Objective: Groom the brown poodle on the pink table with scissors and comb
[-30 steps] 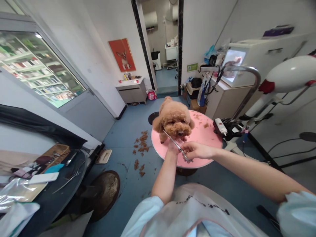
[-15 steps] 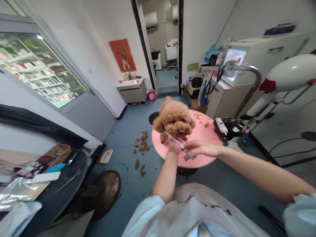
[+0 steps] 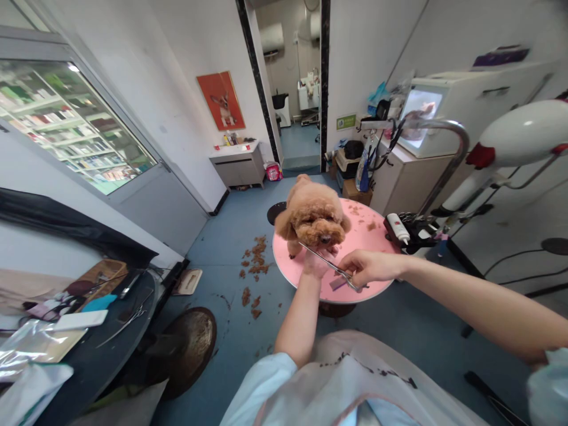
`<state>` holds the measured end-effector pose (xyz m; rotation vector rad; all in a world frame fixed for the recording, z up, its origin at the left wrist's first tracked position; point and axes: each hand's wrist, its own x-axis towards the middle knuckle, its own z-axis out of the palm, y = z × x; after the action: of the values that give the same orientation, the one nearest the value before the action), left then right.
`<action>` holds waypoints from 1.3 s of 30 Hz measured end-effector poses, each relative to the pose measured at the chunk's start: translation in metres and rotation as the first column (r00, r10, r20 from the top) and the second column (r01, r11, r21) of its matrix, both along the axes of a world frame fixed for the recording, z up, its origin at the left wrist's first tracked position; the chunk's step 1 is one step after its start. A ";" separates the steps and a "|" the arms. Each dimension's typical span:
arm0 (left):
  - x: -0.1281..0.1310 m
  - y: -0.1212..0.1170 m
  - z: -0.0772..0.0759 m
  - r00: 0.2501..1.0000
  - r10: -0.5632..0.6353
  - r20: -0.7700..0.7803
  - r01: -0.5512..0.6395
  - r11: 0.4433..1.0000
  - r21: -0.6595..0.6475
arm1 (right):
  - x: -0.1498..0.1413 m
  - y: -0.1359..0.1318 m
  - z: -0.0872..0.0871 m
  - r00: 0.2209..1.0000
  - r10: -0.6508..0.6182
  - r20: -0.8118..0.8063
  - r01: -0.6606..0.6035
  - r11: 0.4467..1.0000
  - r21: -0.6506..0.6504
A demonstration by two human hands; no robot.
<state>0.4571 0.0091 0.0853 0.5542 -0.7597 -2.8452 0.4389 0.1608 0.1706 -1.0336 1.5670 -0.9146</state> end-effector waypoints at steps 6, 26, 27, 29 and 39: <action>0.000 -0.004 -0.008 0.987 -0.073 -0.143 0.105 0.969 0.226 | -0.001 0.001 0.015 1.000 -0.011 -0.021 0.011 1.000 0.024; -0.008 0.004 -0.005 0.983 -0.019 -0.181 0.031 0.997 0.064 | 0.001 -0.007 0.022 0.974 -0.032 -0.224 0.063 0.989 0.135; -0.008 0.004 -0.005 0.980 -0.019 -0.196 0.031 0.998 0.061 | 0.002 -0.007 0.021 0.977 -0.014 -0.213 0.047 0.987 0.150; -0.010 0.004 -0.006 0.980 -0.014 -0.197 0.026 0.998 0.059 | 0.004 -0.008 0.022 0.981 -0.015 -0.195 0.046 0.986 0.160; -0.024 0.007 -0.012 0.961 -0.065 -0.268 0.119 0.974 0.192 | 0.000 -0.019 0.025 0.959 -0.017 -0.283 0.076 0.977 0.201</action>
<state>0.4333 0.0165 0.0732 0.1632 -0.4591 -3.0203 0.4385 0.1418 0.1953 -1.0094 1.8867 -0.6350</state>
